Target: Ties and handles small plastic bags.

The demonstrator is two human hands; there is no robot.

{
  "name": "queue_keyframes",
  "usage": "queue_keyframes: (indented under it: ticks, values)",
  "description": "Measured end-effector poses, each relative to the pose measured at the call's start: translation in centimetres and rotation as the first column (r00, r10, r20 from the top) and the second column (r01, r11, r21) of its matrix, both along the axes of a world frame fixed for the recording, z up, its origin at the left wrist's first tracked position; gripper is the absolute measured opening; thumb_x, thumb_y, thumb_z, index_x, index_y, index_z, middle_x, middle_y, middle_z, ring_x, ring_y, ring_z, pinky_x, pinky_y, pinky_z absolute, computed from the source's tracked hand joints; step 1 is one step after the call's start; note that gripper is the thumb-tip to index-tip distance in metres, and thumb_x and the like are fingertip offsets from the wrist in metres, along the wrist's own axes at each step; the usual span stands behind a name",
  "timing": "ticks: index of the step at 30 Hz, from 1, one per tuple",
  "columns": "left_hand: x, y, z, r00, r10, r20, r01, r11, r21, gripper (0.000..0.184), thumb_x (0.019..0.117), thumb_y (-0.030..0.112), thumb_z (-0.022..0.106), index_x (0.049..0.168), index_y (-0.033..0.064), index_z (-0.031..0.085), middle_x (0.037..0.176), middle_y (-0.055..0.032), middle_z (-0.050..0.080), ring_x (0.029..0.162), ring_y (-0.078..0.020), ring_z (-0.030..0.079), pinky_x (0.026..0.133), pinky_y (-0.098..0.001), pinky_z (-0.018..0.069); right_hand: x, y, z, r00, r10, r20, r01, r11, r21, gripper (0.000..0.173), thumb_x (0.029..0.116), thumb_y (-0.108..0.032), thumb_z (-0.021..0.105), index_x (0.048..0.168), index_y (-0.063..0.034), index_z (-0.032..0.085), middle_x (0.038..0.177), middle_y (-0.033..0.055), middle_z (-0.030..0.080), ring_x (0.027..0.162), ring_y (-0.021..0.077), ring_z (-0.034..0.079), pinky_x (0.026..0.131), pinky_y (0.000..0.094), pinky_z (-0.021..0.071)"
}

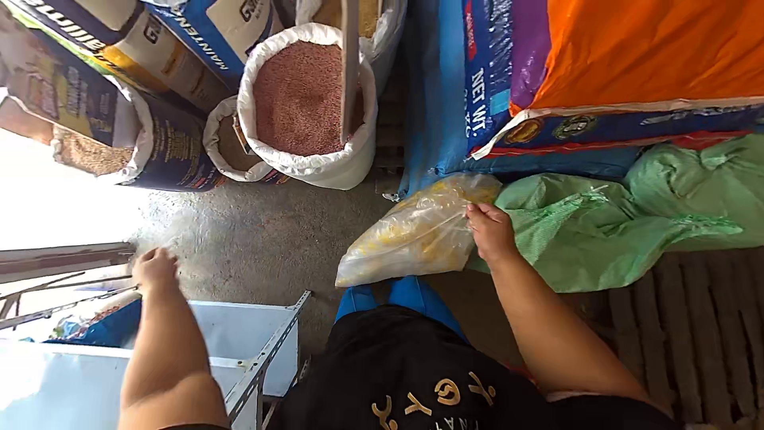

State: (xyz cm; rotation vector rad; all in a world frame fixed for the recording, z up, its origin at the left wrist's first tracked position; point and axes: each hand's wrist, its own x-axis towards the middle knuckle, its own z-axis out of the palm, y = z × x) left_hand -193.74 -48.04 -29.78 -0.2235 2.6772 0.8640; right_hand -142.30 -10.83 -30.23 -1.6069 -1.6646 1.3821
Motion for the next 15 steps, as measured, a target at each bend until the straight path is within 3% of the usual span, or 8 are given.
queue_keyframes:
  ticks: [2, 5, 7, 10, 13, 15]
  values:
    - [3.6, 4.1, -0.1, 0.999, -0.015, 0.051, 0.001, 0.961, 0.277, 0.045, 0.1099, 0.025, 0.047, 0.144, -0.0034, 0.047, 0.132, -0.0252, 0.060, 0.107, -0.0297, 0.066, 0.093, -0.0458, 0.0548, -3.4, -0.3, -0.1, 0.990, -0.006, -0.142, 0.006, 1.000, -0.006, 0.026, 0.1063, -0.020, 0.051, 0.087, -0.0058, 0.059, 0.076, -0.0034, 0.051, 0.063, 0.0031, 0.045, 0.063, 0.0236, 0.0439]
    - [9.5, 8.2, -0.2, 0.988, -0.111, 0.104, 0.050, 0.884, 0.465, 0.037, 0.1096, 0.025, 0.049, 0.132, -0.0036, 0.057, 0.114, -0.0159, 0.068, 0.089, -0.0181, 0.069, 0.083, -0.0375, 0.0583, -7.9, 0.3, -0.4, 0.927, -0.078, -0.367, 0.061, 0.996, -0.059, 0.025, 0.1054, -0.016, 0.050, 0.081, -0.0128, 0.056, 0.072, -0.0073, 0.052, 0.062, 0.0018, 0.047, 0.063, 0.0209, 0.0444]
    - [13.1, 9.5, 0.2, 0.972, -0.191, 0.139, 0.087, 0.837, 0.540, 0.033, 0.1106, 0.022, 0.047, 0.126, -0.0049, 0.060, 0.110, -0.0146, 0.070, 0.088, -0.0166, 0.070, 0.082, -0.0355, 0.0587, -10.5, 1.2, -0.7, 0.901, -0.090, -0.424, 0.064, 0.995, -0.076, 0.025, 0.1060, -0.015, 0.050, 0.082, -0.0117, 0.055, 0.074, -0.0065, 0.052, 0.065, 0.0023, 0.049, 0.066, 0.0214, 0.0456]
    - [17.5, 10.2, 1.5, 0.954, -0.250, 0.167, 0.106, 0.798, 0.593, 0.031, 0.1107, 0.018, 0.046, 0.123, -0.0062, 0.061, 0.109, -0.0149, 0.071, 0.089, -0.0166, 0.071, 0.083, -0.0346, 0.0594, -13.7, 3.0, -1.5, 0.935, -0.086, -0.345, 0.061, 0.995, -0.083, 0.025, 0.1072, -0.021, 0.051, 0.090, -0.0049, 0.058, 0.082, -0.0003, 0.054, 0.073, 0.0063, 0.051, 0.073, 0.0268, 0.0481]
    - [20.7, 10.2, 3.6, 0.952, -0.251, 0.175, 0.092, 0.781, 0.618, 0.030, 0.1107, 0.016, 0.046, 0.121, -0.0059, 0.063, 0.109, -0.0142, 0.071, 0.091, -0.0162, 0.071, 0.085, -0.0340, 0.0587, -15.6, 4.9, -2.2, 0.985, -0.059, -0.161, 0.032, 0.986, -0.161, 0.040, 0.1102, -0.030, 0.046, 0.118, 0.0061, 0.061, 0.112, 0.0180, 0.060, 0.099, 0.0229, 0.057, 0.090, 0.0433, 0.0475]
    - [22.5, 10.4, 5.1, 0.960, -0.234, 0.155, 0.085, 0.770, 0.632, 0.028, 0.1103, 0.015, 0.047, 0.120, -0.0056, 0.063, 0.106, -0.0128, 0.072, 0.089, -0.0151, 0.071, 0.084, -0.0327, 0.0591, -15.7, 6.0, -3.0, 0.997, 0.053, -0.063, -0.064, 0.981, -0.181, 0.045, 0.1110, -0.031, 0.044, 0.125, 0.0091, 0.060, 0.122, 0.0264, 0.060, 0.110, 0.0338, 0.058, 0.097, 0.0528, 0.0465]
